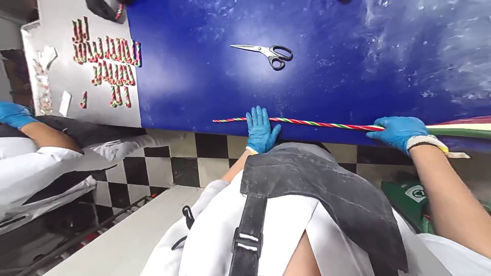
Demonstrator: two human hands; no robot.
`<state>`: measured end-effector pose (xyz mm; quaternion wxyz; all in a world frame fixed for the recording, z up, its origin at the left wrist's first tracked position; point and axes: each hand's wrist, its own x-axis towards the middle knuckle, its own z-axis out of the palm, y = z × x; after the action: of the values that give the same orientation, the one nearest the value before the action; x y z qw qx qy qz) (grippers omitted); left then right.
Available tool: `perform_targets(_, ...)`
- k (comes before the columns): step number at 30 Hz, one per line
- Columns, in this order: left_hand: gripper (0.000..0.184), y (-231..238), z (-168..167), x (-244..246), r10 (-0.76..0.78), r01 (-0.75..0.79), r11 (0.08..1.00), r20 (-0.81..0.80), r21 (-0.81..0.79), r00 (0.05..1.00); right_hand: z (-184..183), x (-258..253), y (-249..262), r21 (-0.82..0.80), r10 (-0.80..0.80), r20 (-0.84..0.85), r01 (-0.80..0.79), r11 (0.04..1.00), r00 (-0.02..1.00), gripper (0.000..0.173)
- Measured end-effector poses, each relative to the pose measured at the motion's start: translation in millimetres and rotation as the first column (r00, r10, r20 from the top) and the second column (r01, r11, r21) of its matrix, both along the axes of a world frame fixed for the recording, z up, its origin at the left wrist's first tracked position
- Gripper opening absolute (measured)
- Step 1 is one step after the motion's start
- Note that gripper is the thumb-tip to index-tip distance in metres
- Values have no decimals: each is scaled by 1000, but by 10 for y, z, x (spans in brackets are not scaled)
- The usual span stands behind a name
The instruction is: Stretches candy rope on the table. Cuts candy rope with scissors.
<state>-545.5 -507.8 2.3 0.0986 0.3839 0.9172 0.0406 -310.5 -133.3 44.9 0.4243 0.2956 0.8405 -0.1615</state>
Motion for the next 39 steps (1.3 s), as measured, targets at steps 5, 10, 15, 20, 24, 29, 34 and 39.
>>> perform_targets(5, 88, 804, -125, -758, 155, -159, 981, -41, -113, 987, 8, -1, 0, -18, 43, -10, -43, 999, 999, 42)
perform_targets(10, 87, 1298, -223, -1459, 144, -147, 988, -53, -42, 988, 52, -88, -47, -45, 86, -47, -88, 995, 995, 38)
perform_targets(15, 78, 1699, 118, -1010, -53, 61, 963, -39, 261, 998, 22, -381, -241, -99, 44, -130, -57, 994, 991, 43)
perform_targets(20, 47, 1571, 238, 314, -605, 592, 795, 221, 132, 765, -3, -973, -745, -118, -32, -203, 8, 993, 979, 38)
perform_targets(24, 43, 814, 286, -235, -488, 531, 847, 450, 37, 748, -26, -1336, -1178, -107, 49, -172, -68, 992, 984, 44)
perform_targets(29, 51, -486, 383, -1453, -334, 417, 909, 606, 4, 722, -49, -1130, -1047, -39, 55, -142, -61, 997, 988, 51)
perform_targets(34, 45, -1928, 585, -2625, 152, 60, 968, 756, -244, 637, -36, -967, -869, 6, 5, -48, -5, 1000, 999, 49)
perform_targets(39, 43, -2895, 713, -2587, 554, -497, 791, 74, -357, 829, -39, -1020, -900, 7, -25, -10, 25, 1000, 1000, 48)
